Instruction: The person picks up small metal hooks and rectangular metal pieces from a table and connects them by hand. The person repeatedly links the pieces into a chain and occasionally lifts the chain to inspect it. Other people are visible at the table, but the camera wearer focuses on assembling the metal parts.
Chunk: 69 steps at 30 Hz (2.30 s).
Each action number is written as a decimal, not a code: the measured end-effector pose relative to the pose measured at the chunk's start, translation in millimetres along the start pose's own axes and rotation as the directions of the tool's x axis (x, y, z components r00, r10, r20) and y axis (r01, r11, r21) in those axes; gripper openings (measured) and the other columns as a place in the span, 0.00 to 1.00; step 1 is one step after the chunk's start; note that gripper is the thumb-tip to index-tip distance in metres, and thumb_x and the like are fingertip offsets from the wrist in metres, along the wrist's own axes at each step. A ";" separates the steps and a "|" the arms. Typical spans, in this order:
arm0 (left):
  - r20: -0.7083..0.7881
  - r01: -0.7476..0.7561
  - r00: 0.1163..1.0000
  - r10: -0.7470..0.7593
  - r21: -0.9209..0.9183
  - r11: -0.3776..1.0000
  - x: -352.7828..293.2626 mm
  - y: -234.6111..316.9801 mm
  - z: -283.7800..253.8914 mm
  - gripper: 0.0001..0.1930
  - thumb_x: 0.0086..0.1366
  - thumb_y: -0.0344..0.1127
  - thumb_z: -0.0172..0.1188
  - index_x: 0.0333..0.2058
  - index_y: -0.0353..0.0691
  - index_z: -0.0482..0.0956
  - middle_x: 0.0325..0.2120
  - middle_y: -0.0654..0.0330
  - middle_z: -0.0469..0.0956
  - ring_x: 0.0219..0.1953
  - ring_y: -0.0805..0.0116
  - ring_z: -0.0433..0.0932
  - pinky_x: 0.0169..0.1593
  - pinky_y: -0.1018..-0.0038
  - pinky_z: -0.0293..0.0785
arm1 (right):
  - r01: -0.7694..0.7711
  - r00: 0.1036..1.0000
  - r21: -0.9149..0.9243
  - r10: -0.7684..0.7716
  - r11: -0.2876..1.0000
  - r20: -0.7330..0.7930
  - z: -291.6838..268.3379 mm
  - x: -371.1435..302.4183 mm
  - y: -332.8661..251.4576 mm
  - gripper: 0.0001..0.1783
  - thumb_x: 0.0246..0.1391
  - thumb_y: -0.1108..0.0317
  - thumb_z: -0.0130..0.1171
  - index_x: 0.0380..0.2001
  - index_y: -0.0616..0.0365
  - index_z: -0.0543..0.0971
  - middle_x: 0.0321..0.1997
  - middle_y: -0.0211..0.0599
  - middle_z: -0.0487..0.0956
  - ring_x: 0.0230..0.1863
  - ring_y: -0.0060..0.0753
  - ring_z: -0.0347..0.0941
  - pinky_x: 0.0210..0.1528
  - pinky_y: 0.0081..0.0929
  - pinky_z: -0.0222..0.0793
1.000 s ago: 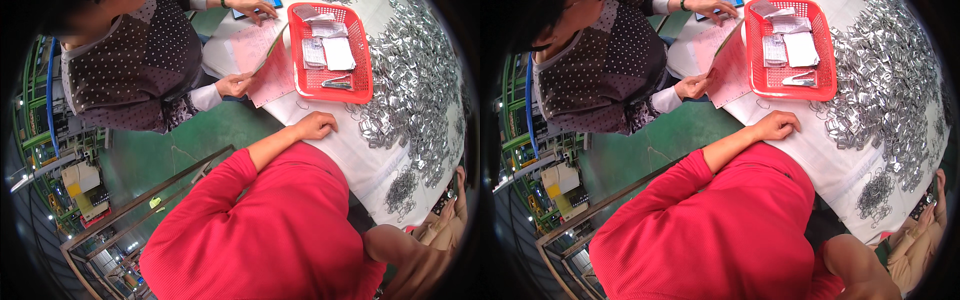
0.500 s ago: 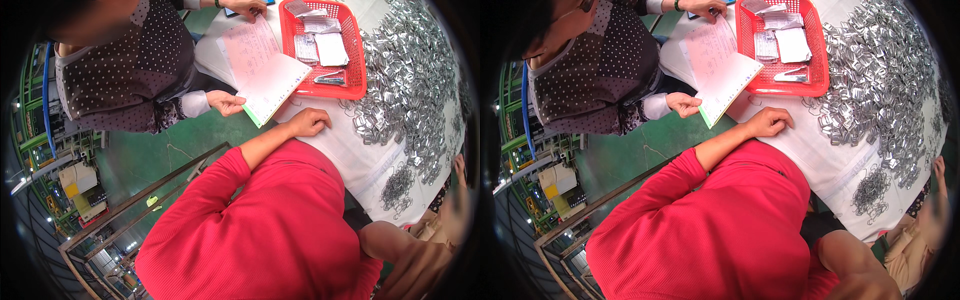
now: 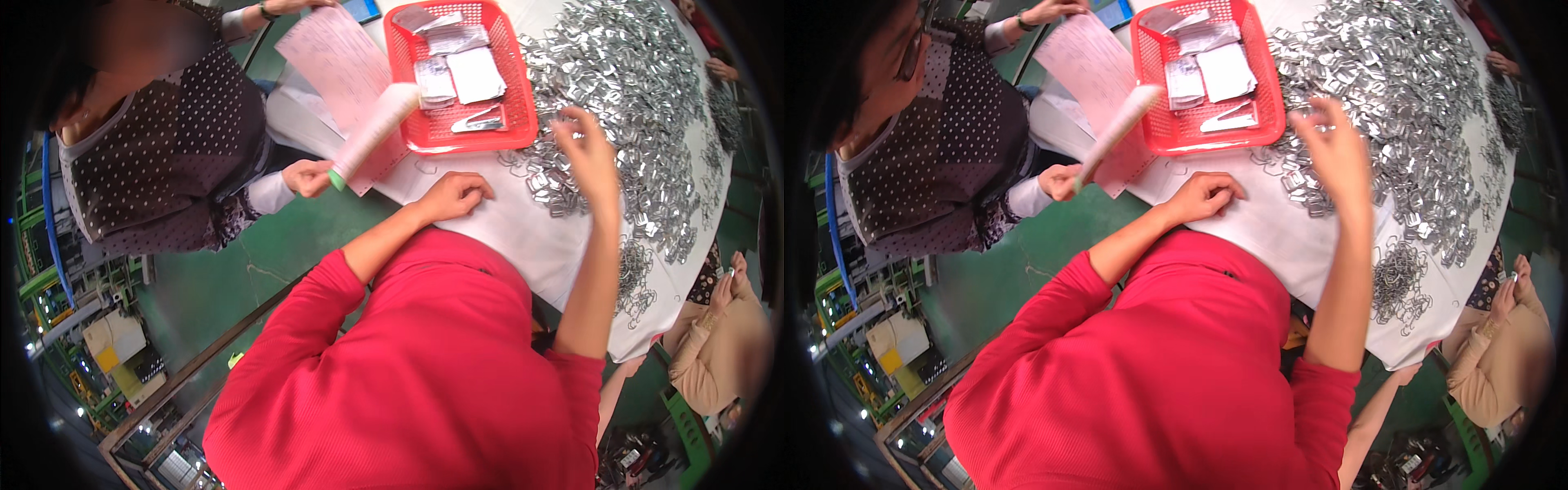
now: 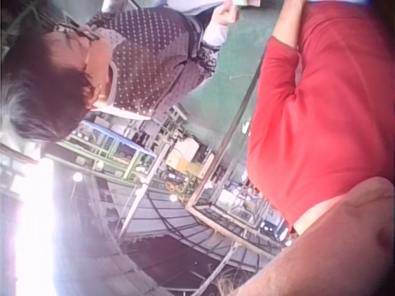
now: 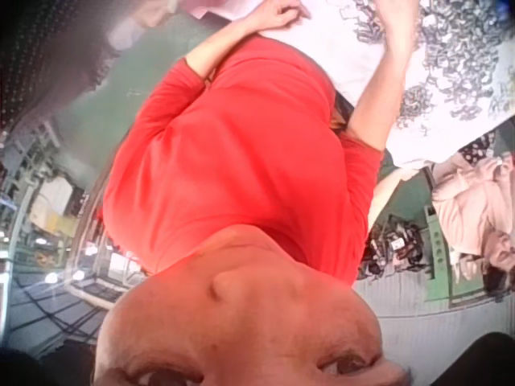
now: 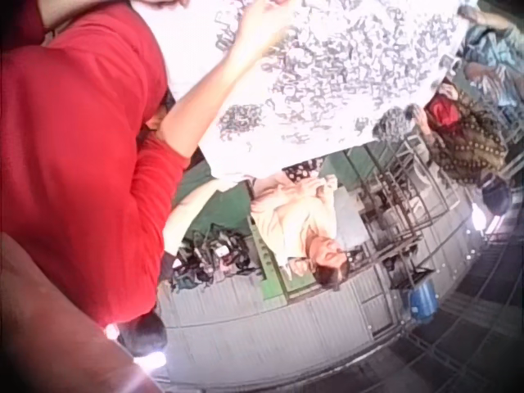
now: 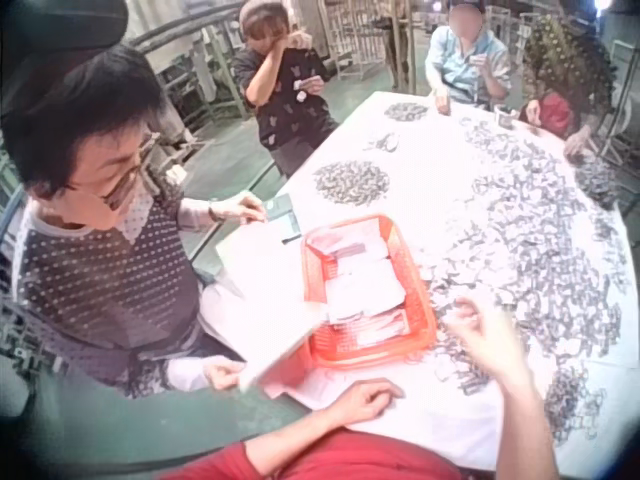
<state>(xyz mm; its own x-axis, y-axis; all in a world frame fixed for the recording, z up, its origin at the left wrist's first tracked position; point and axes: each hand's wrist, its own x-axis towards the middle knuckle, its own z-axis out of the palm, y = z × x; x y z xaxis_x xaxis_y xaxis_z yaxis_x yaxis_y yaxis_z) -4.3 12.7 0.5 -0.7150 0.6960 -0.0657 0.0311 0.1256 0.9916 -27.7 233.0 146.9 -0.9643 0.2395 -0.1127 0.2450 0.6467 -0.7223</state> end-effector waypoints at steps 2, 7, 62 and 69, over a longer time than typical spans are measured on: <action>0.015 0.028 1.000 -0.027 -0.008 1.000 -1.4 2.3 -1.3 0.11 0.59 0.24 0.45 0.34 0.35 0.79 0.19 0.62 0.74 0.18 0.77 0.75 0.24 0.79 0.72 | -0.149 0.977 -0.075 0.158 0.986 0.140 24.4 10.5 12.8 0.34 0.51 0.46 0.58 0.55 0.58 0.67 0.31 0.38 0.79 0.28 0.27 0.76 0.29 0.25 0.70; 0.007 0.107 0.994 -0.107 -0.111 0.988 -3.3 7.9 3.8 0.11 0.60 0.25 0.45 0.36 0.36 0.78 0.18 0.63 0.73 0.18 0.78 0.74 0.25 0.79 0.71 | -0.217 0.954 0.210 0.161 0.953 0.254 61.0 16.2 12.4 0.35 0.55 0.40 0.49 0.53 0.60 0.68 0.27 0.42 0.79 0.19 0.33 0.76 0.27 0.31 0.71; -0.356 -0.196 0.934 0.021 -0.462 0.865 8.3 54.4 -14.5 0.20 0.70 0.40 0.40 0.46 0.27 0.73 0.42 0.52 0.76 0.44 0.63 0.75 0.53 0.66 0.69 | 0.323 0.905 -0.289 -0.383 0.901 -0.184 93.1 19.3 47.1 0.07 0.42 0.66 0.63 0.29 0.47 0.82 0.51 0.26 0.71 0.61 0.38 0.56 0.62 0.70 0.29; -0.401 -0.239 0.915 0.045 -0.448 0.862 15.1 51.5 -12.8 0.19 0.68 0.43 0.44 0.42 0.31 0.75 0.37 0.53 0.79 0.42 0.63 0.76 0.52 0.65 0.68 | 0.182 0.929 -0.038 -0.184 0.983 -0.322 93.1 19.6 48.9 0.03 0.44 0.64 0.61 0.24 0.47 0.82 0.45 0.23 0.74 0.57 0.33 0.59 0.62 0.64 0.33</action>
<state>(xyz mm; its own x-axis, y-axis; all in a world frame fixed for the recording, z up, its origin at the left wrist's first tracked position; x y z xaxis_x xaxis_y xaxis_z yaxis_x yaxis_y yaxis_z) -22.5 20.6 51.9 -0.9327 0.3595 0.0294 -0.1154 -0.3746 0.9200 -43.9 201.9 45.8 -0.9083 0.3367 0.2484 0.0692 0.7064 -0.7045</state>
